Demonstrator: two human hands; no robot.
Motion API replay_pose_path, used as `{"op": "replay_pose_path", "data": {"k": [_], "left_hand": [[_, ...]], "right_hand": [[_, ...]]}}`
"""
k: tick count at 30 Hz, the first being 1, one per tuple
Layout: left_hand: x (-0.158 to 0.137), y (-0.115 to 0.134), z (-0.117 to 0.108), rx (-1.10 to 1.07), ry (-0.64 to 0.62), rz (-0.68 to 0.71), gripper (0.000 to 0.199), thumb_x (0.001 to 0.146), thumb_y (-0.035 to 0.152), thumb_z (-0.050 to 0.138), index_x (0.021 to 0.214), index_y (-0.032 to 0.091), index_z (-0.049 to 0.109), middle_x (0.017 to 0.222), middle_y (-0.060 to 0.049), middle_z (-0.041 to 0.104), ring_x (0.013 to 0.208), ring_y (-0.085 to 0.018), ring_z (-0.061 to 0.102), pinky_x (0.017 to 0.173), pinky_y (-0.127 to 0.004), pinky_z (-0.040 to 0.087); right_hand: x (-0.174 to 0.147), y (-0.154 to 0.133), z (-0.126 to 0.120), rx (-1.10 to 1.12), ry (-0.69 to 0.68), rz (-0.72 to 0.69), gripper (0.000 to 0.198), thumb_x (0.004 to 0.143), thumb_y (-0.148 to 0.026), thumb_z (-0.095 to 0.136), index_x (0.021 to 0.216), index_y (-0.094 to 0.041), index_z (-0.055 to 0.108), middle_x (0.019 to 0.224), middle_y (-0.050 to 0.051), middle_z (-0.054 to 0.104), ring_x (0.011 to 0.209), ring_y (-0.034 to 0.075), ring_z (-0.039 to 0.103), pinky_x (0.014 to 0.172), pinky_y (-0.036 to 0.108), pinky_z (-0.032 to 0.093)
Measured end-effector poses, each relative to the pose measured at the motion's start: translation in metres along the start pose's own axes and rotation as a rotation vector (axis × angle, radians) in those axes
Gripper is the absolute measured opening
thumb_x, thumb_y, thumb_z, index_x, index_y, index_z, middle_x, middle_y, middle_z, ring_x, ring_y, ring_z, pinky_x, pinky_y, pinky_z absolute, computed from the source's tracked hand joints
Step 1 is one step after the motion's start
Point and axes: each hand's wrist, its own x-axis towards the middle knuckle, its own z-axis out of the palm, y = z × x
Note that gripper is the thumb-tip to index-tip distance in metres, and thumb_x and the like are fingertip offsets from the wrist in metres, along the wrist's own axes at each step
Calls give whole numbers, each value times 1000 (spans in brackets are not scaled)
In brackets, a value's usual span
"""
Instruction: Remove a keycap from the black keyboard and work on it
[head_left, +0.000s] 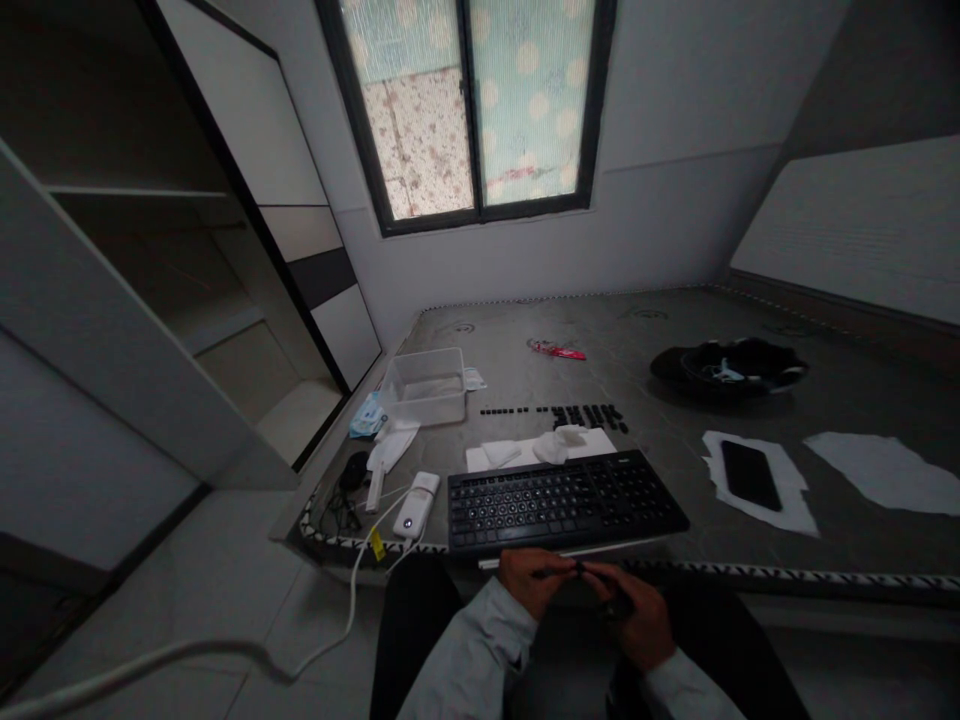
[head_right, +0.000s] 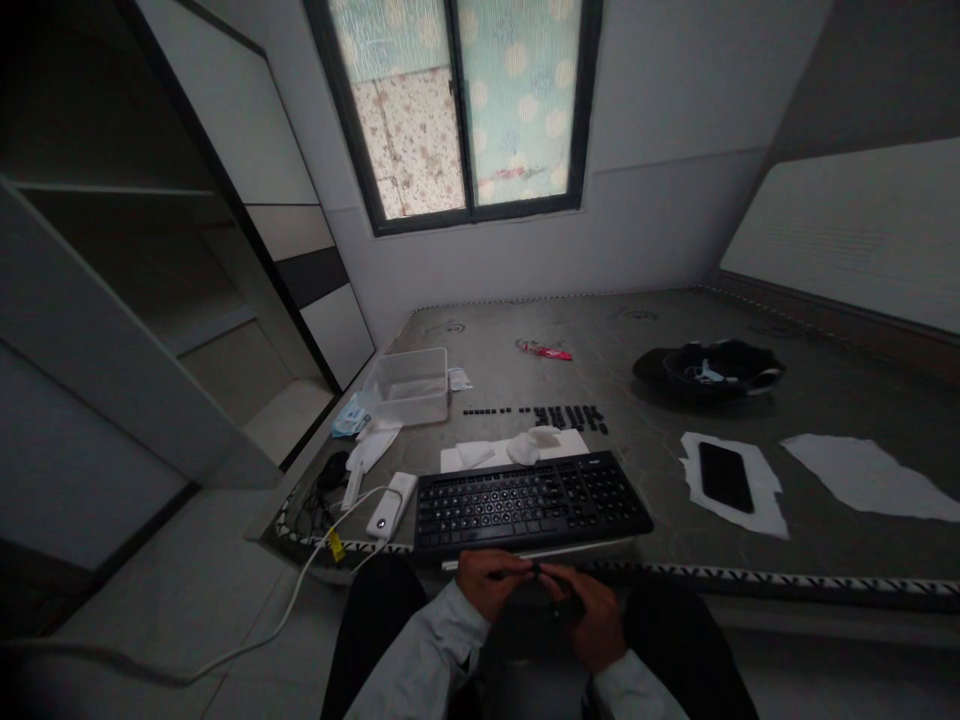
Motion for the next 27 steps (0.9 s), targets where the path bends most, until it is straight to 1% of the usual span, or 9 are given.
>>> {"op": "replay_pose_path", "data": {"k": [4, 9, 13, 17, 21, 27], "left_hand": [[-1, -3, 1, -52, -13, -40, 20, 76, 36, 76, 84, 18, 79, 78, -7, 77, 69, -18, 74, 62, -22, 60], [-2, -1, 2, -34, 8, -108, 21, 73, 38, 77, 80, 19, 79, 73, -6, 76, 63, -19, 73, 59, -23, 60], [-2, 0, 1, -16, 9, -100, 16, 72, 34, 78, 80, 20, 80, 73, -5, 76, 62, -18, 72, 57, -22, 59], [-1, 3, 0, -32, -6, -116, 13, 72, 29, 78, 82, 20, 80, 76, -5, 77, 67, -18, 73, 63, -23, 59], [0, 4, 0, -47, -3, -114, 15, 73, 31, 78, 82, 19, 79, 78, -6, 77, 69, -18, 73, 65, -24, 60], [1, 3, 1, -11, -10, -61, 14, 74, 30, 77, 83, 19, 80, 77, -6, 77, 68, -17, 72, 64, -23, 58]], "right_hand": [[0, -1, 0, 2, 14, 12, 14, 90, -31, 59, 96, -24, 70, 82, 0, 77, 70, 15, 73, 67, 21, 59], [-3, 3, 0, 8, -20, 41, 15, 91, -31, 58, 97, -25, 70, 84, 0, 77, 72, 17, 74, 70, 22, 60], [-2, 3, 0, 1, -14, 44, 17, 91, -32, 56, 96, -24, 70, 84, 1, 77, 73, 18, 74, 71, 23, 60], [0, 0, 0, 7, 3, 10, 15, 91, -30, 57, 95, -24, 70, 84, 2, 77, 72, 17, 74, 71, 23, 60], [0, 1, 1, 12, 18, -23, 13, 90, -27, 59, 97, -24, 69, 85, 1, 77, 74, 17, 74, 71, 22, 61], [-1, 1, 1, -5, 18, -3, 13, 90, -29, 59, 94, -23, 70, 84, 2, 77, 73, 18, 74, 70, 24, 61]]}}
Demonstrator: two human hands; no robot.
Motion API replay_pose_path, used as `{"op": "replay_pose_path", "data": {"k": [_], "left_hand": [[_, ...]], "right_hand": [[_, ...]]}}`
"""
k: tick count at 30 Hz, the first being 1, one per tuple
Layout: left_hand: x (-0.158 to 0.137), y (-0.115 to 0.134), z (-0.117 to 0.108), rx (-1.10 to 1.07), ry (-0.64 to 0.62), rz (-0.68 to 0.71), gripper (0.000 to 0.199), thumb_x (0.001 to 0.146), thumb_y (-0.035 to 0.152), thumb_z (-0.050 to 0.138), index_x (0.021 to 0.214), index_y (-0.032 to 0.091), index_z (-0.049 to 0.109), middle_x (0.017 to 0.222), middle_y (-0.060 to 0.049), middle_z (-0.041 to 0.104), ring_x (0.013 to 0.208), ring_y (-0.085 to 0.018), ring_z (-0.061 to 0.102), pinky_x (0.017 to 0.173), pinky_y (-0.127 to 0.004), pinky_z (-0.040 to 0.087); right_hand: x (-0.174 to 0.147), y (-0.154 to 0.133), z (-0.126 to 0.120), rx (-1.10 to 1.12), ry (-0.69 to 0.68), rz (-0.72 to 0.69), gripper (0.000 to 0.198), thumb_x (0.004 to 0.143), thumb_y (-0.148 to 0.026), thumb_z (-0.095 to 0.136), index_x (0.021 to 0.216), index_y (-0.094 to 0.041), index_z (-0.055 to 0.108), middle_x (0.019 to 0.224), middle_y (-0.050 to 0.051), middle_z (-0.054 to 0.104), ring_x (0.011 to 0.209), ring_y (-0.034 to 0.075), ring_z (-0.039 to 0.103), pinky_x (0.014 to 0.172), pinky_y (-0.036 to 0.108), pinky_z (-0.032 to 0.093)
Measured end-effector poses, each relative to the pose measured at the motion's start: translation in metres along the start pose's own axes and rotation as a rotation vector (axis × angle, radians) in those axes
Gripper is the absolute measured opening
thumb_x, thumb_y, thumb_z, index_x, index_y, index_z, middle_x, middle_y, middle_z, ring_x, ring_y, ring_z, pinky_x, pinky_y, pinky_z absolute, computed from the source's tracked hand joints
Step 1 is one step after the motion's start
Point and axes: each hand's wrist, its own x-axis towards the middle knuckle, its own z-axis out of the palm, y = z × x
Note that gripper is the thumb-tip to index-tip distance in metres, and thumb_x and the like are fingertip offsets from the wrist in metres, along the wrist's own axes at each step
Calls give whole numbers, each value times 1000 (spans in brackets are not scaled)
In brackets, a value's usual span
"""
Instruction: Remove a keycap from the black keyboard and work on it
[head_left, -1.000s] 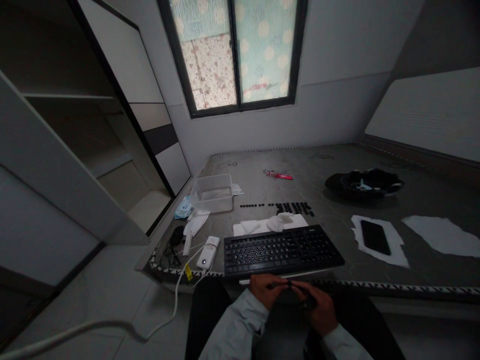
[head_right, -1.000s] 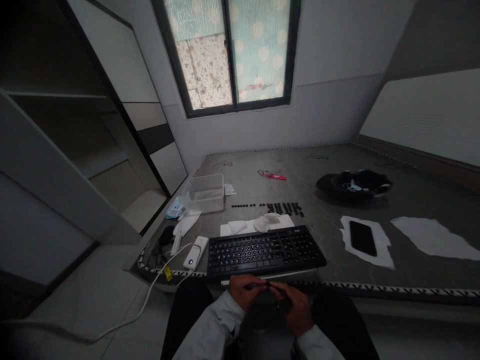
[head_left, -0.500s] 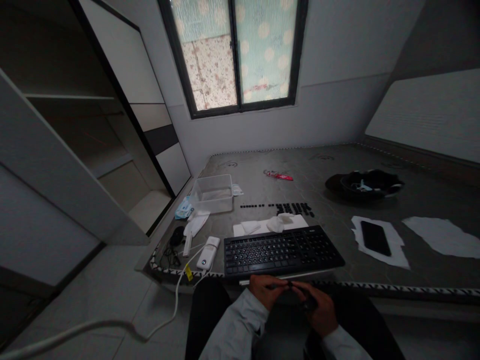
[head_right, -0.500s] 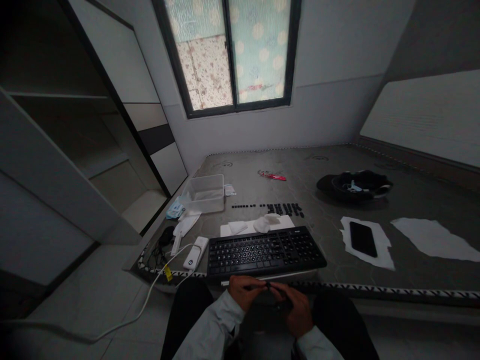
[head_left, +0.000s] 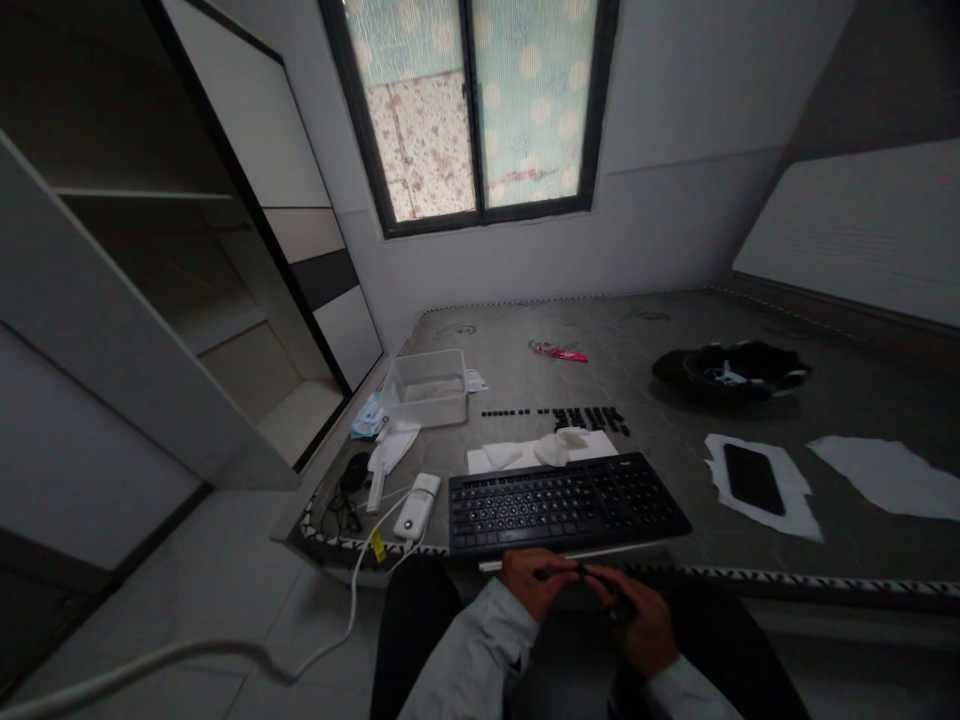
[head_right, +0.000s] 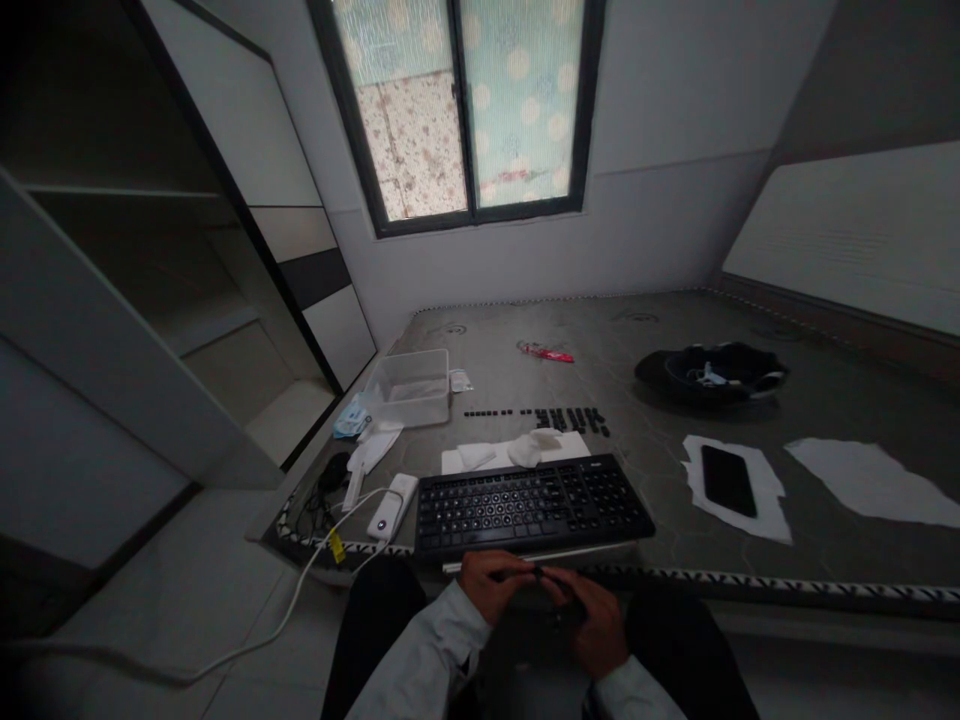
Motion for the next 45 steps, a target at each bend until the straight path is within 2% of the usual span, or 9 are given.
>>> {"op": "replay_pose_path", "data": {"k": [10, 19, 25, 33, 45], "left_hand": [[2, 7, -2, 87, -5, -11, 15, 75, 31, 76, 84, 20, 79, 77, -5, 77, 68, -17, 72, 63, -23, 57], [-1, -5, 3, 72, 28, -8, 12, 74, 29, 77, 83, 21, 79, 77, -4, 77, 66, -16, 71, 61, -22, 57], [-2, -7, 3, -19, 30, 16, 14, 77, 32, 74, 81, 19, 80, 76, -7, 76, 67, -17, 72, 60, -23, 58], [-1, 0, 1, -19, 19, 51, 10, 79, 23, 71, 81, 18, 80, 76, -8, 76, 67, -17, 73, 62, -23, 59], [-2, -1, 3, -59, 53, 41, 13, 73, 8, 71, 77, 17, 79, 75, -6, 76, 67, -18, 73, 64, -23, 61]], "right_hand": [[1, -2, 0, -19, -13, 9, 14, 91, -30, 57, 96, -25, 69, 85, 1, 77, 71, 17, 74, 68, 24, 61], [-3, 2, 1, -31, -15, 21, 14, 90, -29, 58, 96, -25, 70, 85, 0, 77, 73, 17, 74, 69, 23, 60], [0, -1, 2, -25, 4, 10, 14, 91, -30, 58, 95, -24, 70, 84, 0, 77, 72, 17, 74, 69, 23, 60], [-2, 2, 2, -1, -12, 18, 12, 90, -30, 60, 95, -25, 70, 84, 0, 77, 73, 17, 74, 69, 22, 60], [-3, 3, 4, 10, -12, 9, 13, 90, -28, 60, 98, -24, 69, 86, 1, 77, 75, 16, 74, 71, 22, 60]]}}
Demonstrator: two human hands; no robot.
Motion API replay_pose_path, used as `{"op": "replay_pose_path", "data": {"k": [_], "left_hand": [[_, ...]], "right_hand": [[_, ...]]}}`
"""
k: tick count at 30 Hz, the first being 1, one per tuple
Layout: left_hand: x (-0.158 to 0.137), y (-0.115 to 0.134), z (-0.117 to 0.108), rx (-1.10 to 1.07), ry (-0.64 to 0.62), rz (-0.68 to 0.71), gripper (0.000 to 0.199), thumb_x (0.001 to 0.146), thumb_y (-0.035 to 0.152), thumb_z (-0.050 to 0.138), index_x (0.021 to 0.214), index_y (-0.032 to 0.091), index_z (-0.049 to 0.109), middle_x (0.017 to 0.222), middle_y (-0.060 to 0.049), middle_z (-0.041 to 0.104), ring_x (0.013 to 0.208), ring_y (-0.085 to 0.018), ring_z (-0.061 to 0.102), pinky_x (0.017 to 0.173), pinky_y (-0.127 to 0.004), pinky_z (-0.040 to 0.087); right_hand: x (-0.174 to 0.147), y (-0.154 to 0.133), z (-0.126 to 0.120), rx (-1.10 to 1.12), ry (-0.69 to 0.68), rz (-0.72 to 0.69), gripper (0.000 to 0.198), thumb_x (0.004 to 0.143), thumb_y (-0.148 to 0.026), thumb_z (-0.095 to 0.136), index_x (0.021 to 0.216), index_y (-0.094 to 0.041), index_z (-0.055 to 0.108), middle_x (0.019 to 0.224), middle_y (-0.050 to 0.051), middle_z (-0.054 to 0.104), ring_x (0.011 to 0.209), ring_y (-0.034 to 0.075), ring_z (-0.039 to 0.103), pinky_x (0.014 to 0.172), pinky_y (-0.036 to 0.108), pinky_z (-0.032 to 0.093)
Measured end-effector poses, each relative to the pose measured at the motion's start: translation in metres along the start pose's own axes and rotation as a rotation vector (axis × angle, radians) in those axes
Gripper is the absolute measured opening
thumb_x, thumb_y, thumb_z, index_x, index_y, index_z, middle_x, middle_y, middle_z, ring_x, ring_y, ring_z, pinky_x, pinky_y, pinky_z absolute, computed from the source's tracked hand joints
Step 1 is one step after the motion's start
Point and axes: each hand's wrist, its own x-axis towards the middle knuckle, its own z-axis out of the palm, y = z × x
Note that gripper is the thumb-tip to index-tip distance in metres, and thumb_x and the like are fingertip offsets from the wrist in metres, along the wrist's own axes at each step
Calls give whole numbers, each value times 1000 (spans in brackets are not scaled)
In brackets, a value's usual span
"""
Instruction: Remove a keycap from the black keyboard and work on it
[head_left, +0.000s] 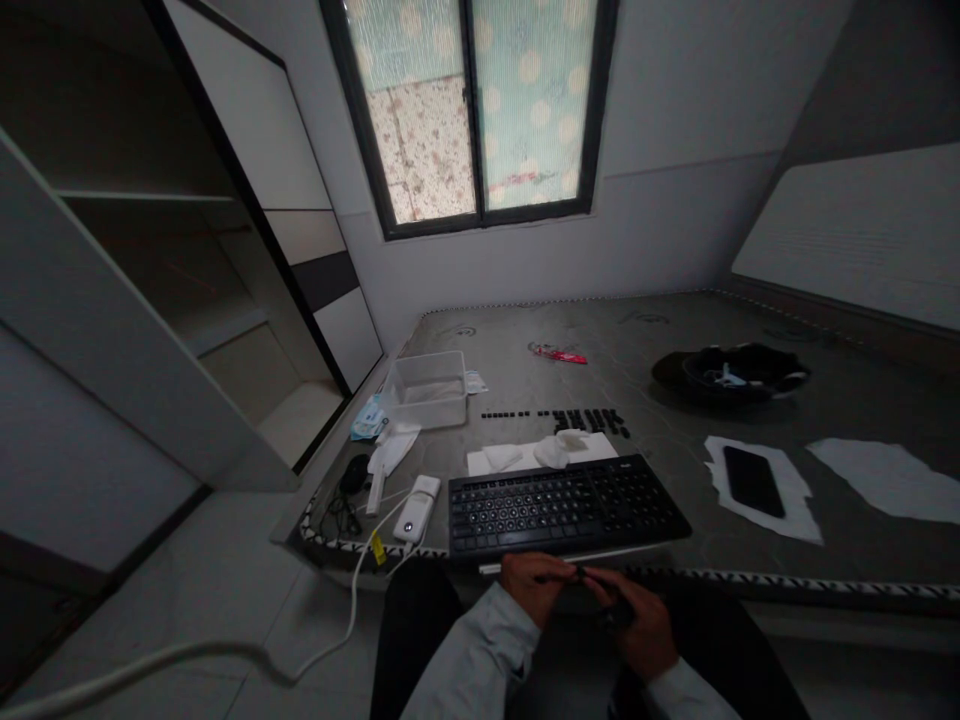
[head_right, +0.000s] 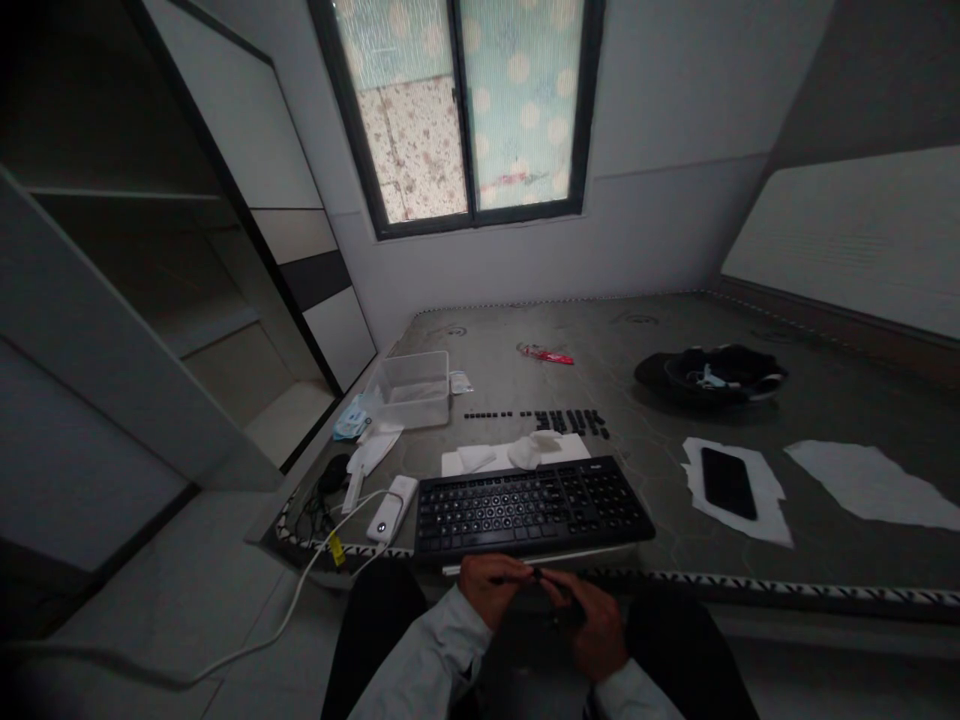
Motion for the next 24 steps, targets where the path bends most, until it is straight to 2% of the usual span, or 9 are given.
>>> {"op": "replay_pose_path", "data": {"k": [10, 20, 24], "left_hand": [[1, -1, -1, 24, -29, -44, 8, 77, 23, 74, 83, 21, 80, 77, -5, 77, 70, -16, 73, 65, -21, 59], [-1, -6, -2, -25, -47, -45, 22, 81, 38, 70, 82, 18, 80, 80, -10, 77, 70, -19, 73, 65, -25, 61], [-2, -6, -3, -10, -72, -64, 22, 82, 37, 69, 83, 18, 80, 81, -10, 77, 72, -19, 73, 66, -25, 61]], "right_hand": [[0, -2, -2, -3, -2, 12, 13, 90, -30, 59, 97, -24, 69, 84, 1, 77, 73, 16, 74, 69, 21, 59], [0, -2, -1, -27, 20, 9, 13, 90, -32, 60, 96, -24, 69, 82, 0, 77, 69, 16, 74, 67, 21, 59], [0, -2, -1, -22, 15, 1, 12, 90, -31, 61, 96, -24, 68, 83, 0, 77, 71, 16, 74, 68, 22, 59]]}}
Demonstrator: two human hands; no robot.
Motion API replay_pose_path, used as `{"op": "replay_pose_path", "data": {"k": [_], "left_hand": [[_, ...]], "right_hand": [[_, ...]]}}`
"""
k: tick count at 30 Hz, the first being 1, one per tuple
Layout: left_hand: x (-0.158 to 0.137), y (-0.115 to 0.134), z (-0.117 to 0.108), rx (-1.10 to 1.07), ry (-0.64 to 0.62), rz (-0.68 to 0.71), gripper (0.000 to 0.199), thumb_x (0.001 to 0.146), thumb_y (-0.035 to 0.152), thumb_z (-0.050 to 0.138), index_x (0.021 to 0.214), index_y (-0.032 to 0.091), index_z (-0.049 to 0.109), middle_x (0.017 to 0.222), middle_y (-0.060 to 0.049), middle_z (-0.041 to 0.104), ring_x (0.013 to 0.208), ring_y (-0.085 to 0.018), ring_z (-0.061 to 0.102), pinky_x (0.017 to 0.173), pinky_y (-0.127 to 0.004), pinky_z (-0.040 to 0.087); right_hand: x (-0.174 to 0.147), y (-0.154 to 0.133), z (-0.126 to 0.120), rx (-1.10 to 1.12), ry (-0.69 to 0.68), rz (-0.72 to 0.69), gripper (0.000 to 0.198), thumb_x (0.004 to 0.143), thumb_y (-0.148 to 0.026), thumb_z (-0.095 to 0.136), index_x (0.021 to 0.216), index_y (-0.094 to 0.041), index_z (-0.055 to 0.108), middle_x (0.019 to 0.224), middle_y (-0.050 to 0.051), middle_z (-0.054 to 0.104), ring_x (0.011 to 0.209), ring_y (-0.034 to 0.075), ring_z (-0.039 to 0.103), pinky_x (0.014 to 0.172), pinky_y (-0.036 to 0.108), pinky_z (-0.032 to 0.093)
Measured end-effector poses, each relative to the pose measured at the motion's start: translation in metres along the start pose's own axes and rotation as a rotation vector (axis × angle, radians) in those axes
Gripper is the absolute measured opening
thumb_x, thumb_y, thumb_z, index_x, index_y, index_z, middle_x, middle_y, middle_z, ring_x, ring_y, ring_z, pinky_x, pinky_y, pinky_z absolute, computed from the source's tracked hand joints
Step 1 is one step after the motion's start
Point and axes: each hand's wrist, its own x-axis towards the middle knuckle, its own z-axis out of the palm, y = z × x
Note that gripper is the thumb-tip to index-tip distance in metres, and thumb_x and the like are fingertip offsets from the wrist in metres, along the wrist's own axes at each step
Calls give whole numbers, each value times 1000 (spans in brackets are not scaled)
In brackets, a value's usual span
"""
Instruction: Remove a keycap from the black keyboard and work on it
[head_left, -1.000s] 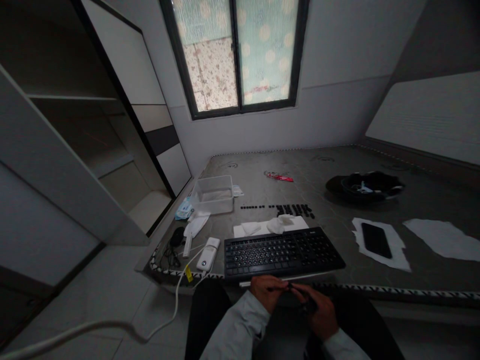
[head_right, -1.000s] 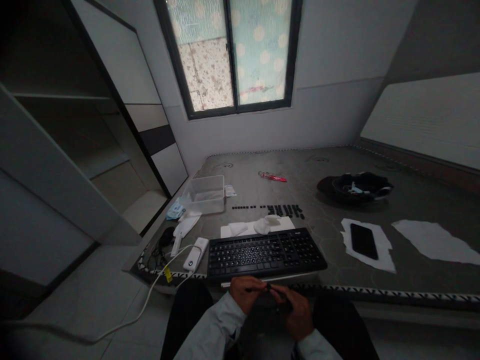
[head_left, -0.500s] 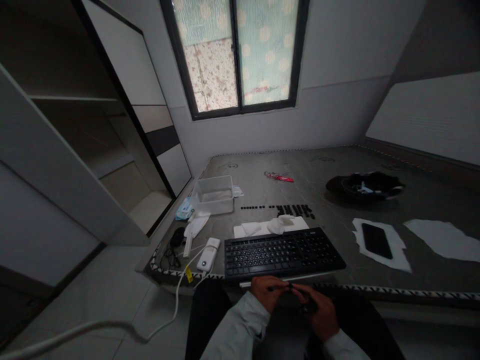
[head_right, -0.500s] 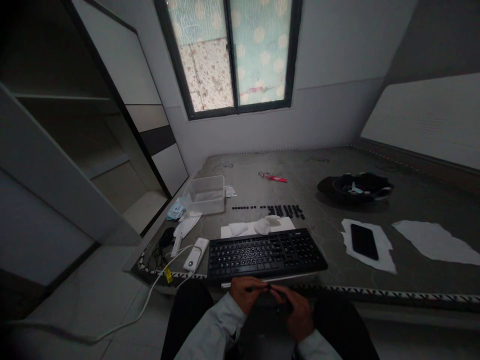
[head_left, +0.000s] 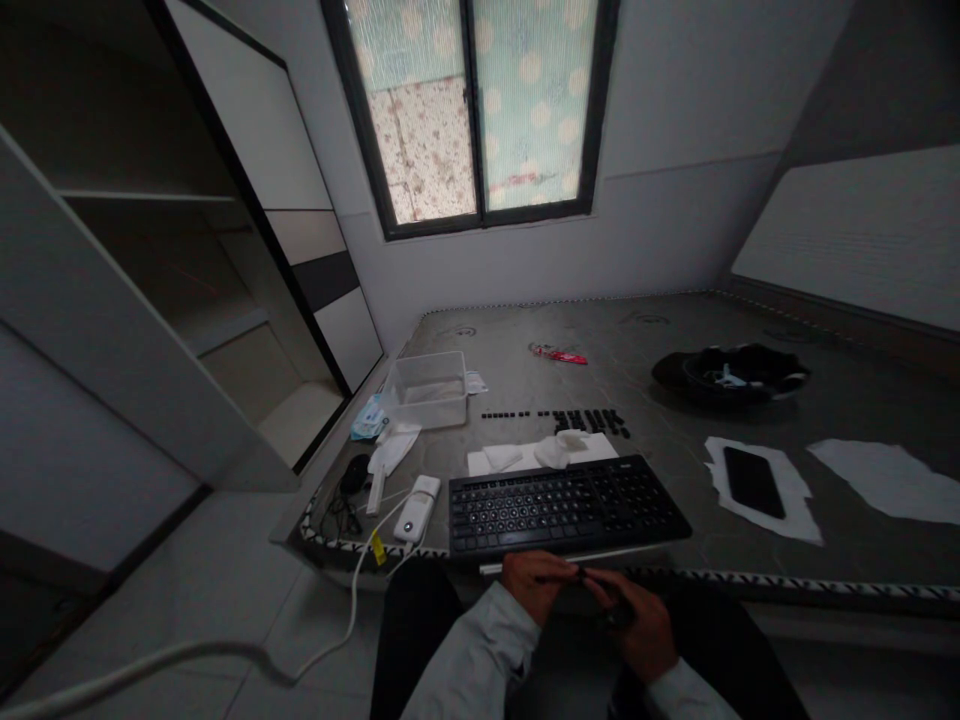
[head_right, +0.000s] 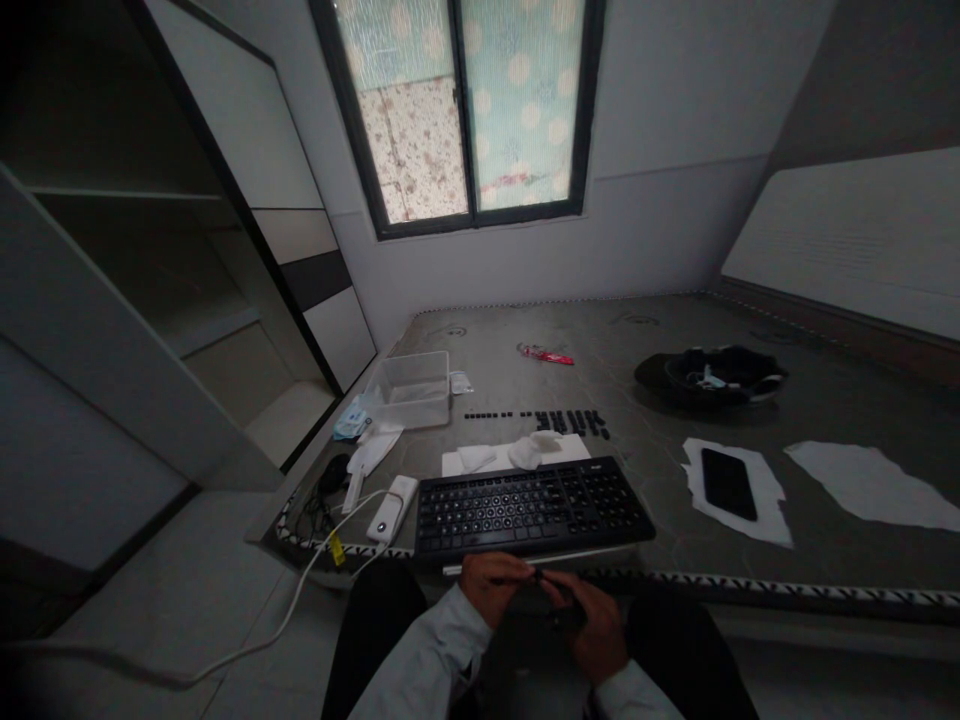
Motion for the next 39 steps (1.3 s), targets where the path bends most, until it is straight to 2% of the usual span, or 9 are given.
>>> {"op": "replay_pose_path", "data": {"k": [7, 15, 25, 32, 39], "left_hand": [[1, 2, 0, 1, -6, -53, 10, 79, 23, 71, 83, 19, 80, 83, -7, 77, 73, -18, 73, 68, -26, 61], [5, 14, 1, 57, 32, -38, 13, 71, 14, 76, 82, 21, 80, 78, -5, 77, 72, -18, 73, 67, -24, 59], [6, 28, -1, 205, 2, -206, 14, 71, 15, 77, 83, 22, 79, 77, 0, 77, 64, -14, 69, 63, -21, 54], [5, 21, -2, 207, 13, -121, 12, 71, 22, 79, 82, 21, 79, 76, -1, 77, 57, -13, 65, 57, -21, 51], [5, 21, -1, 198, 20, -77, 14, 71, 22, 79, 85, 20, 78, 79, -2, 77, 62, -14, 67, 57, -21, 50]], "right_hand": [[2, -1, 0, 15, 9, -1, 11, 89, -29, 61, 95, -24, 69, 81, 0, 77, 69, 15, 74, 67, 20, 59], [-2, 4, 0, 3, -25, -12, 12, 91, -26, 58, 100, -24, 67, 86, -1, 76, 73, 15, 74, 70, 21, 58], [-3, 4, 1, -20, -17, 10, 14, 91, -30, 58, 100, -24, 67, 84, 0, 76, 69, 15, 73, 67, 21, 58], [1, -1, -1, 1, -21, 32, 15, 91, -32, 57, 96, -25, 69, 83, 0, 76, 67, 16, 73, 67, 22, 59], [4, -4, -2, 13, -25, 40, 15, 91, -33, 57, 95, -24, 69, 82, 1, 77, 67, 16, 74, 67, 21, 59]]}}
